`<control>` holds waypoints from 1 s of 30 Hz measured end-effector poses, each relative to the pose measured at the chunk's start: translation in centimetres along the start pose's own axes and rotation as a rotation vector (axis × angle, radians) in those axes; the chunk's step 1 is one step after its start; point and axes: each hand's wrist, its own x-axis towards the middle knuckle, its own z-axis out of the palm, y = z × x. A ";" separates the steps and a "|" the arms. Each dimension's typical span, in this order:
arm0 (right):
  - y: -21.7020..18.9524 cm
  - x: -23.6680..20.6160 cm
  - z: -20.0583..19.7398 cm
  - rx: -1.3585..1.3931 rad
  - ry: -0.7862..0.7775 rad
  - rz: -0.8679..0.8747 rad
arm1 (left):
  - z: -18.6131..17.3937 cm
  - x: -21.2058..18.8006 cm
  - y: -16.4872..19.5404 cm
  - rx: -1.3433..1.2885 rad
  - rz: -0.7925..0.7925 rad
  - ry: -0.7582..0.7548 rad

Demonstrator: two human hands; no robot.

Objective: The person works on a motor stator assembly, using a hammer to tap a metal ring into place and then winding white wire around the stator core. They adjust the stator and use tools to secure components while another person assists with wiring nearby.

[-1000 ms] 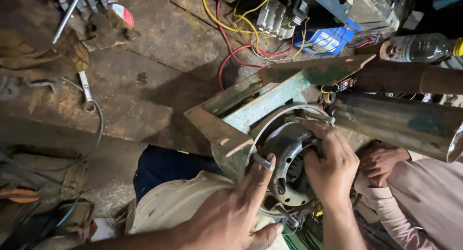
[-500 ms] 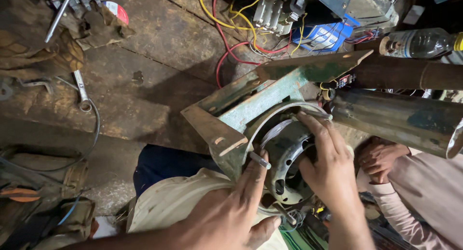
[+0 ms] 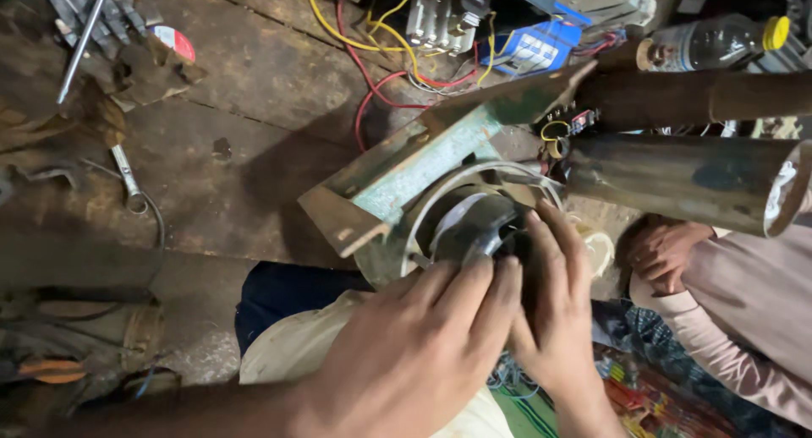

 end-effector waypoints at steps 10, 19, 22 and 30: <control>1.3 0.9 2.2 0.064 0.172 -0.142 | 4.0 9.2 -3.8 0.057 -0.205 -0.588; 0.4 1.8 3.8 0.221 0.337 -0.075 | 7.9 8.0 -3.3 0.821 -0.425 -0.378; 0.2 2.1 4.1 0.222 0.337 -0.134 | 9.0 7.1 -4.0 0.895 -0.499 -0.201; -0.9 3.9 4.7 0.156 0.285 -0.306 | 7.9 5.6 -7.7 0.825 -0.506 0.118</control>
